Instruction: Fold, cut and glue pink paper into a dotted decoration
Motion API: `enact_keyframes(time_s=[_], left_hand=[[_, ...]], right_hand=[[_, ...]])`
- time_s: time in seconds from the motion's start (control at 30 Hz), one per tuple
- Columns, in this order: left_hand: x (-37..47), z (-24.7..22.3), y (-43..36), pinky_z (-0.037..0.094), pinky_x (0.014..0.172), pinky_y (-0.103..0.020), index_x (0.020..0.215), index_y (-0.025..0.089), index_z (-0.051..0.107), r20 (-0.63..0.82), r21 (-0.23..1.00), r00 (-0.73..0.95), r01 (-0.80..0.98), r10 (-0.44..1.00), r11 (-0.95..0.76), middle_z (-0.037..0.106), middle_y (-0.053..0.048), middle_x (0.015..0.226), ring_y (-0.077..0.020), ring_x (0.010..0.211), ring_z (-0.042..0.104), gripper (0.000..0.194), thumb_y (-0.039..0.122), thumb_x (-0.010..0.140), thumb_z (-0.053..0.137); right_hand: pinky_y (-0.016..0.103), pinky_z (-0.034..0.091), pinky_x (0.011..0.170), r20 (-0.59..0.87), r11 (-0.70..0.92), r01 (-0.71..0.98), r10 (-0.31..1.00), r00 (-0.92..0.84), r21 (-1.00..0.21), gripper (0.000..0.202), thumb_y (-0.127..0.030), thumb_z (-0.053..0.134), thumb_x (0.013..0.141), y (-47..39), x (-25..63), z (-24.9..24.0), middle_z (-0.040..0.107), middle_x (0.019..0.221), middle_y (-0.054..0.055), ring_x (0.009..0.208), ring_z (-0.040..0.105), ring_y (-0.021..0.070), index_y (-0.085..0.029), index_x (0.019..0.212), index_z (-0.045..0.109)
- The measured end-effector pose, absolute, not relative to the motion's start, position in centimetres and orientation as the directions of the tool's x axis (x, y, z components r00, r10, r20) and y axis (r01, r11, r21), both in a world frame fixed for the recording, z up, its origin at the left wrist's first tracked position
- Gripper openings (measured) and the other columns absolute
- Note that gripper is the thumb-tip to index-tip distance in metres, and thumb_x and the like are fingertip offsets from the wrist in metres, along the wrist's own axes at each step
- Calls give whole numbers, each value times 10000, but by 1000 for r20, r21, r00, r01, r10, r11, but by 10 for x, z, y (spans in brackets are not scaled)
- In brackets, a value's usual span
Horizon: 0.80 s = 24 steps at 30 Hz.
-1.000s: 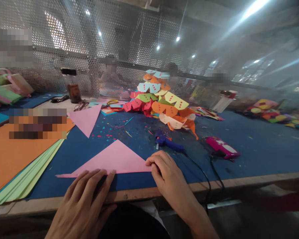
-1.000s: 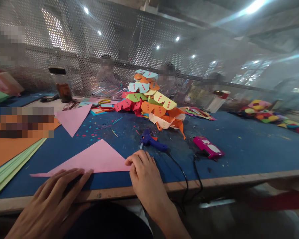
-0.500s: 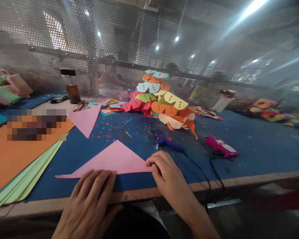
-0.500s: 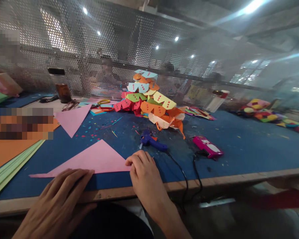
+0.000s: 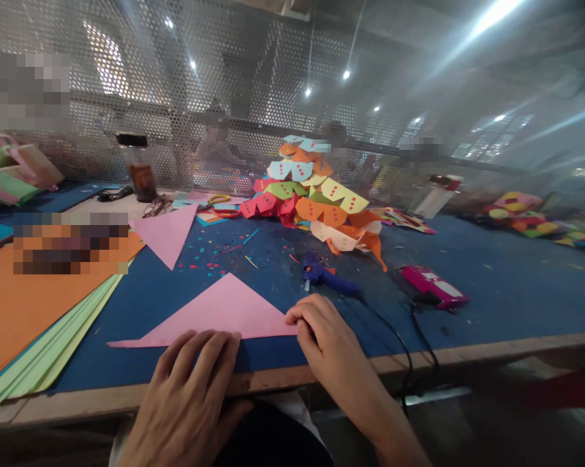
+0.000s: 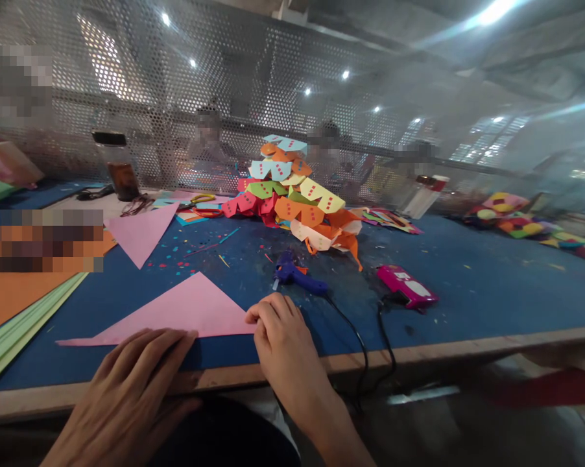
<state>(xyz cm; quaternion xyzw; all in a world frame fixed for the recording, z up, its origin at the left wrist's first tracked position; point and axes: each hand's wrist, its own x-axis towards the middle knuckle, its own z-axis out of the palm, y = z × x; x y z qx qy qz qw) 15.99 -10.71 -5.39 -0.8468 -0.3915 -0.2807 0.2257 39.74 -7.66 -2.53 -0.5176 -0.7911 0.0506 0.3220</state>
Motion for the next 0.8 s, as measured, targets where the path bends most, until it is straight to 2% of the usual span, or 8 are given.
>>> enact_keyframes(time_s=[0.2, 0.6, 0.8], left_hand=[[158, -58, -108, 411, 979, -418, 1443, 228, 511, 603, -107, 521, 803, 604, -586, 670, -57, 1214, -268, 1119, 564, 461, 380, 1007, 526], [158, -63, -108, 420, 988, -435, 1453, 225, 499, 585, -138, 530, 811, 615, -568, 663, -75, 1246, -281, 1140, 573, 493, 403, 996, 549], [159, -63, -107, 430, 987, -437, 1467, 230, 486, 575, -143, 531, 815, 623, -562, 671, -78, 1247, -283, 1141, 581, 497, 394, 1000, 538]], right_hand=[[394, 500, 821, 490, 473, 774, 836, -245, -420, 321, 45, 392, 898, -76, 398, -26, 609, 954, 47, 932, 590, 218, -218, 912, 576], [393, 515, 847, 519, 463, 794, 825, -225, -393, 411, 105, 346, 802, -77, 409, -32, 615, 1019, 64, 987, 596, 225, -216, 940, 563], [403, 493, 873, 671, 521, 773, 721, -171, -363, 395, 83, 377, 849, -86, 400, -26, 640, 1011, 65, 1008, 600, 232, -223, 995, 580]])
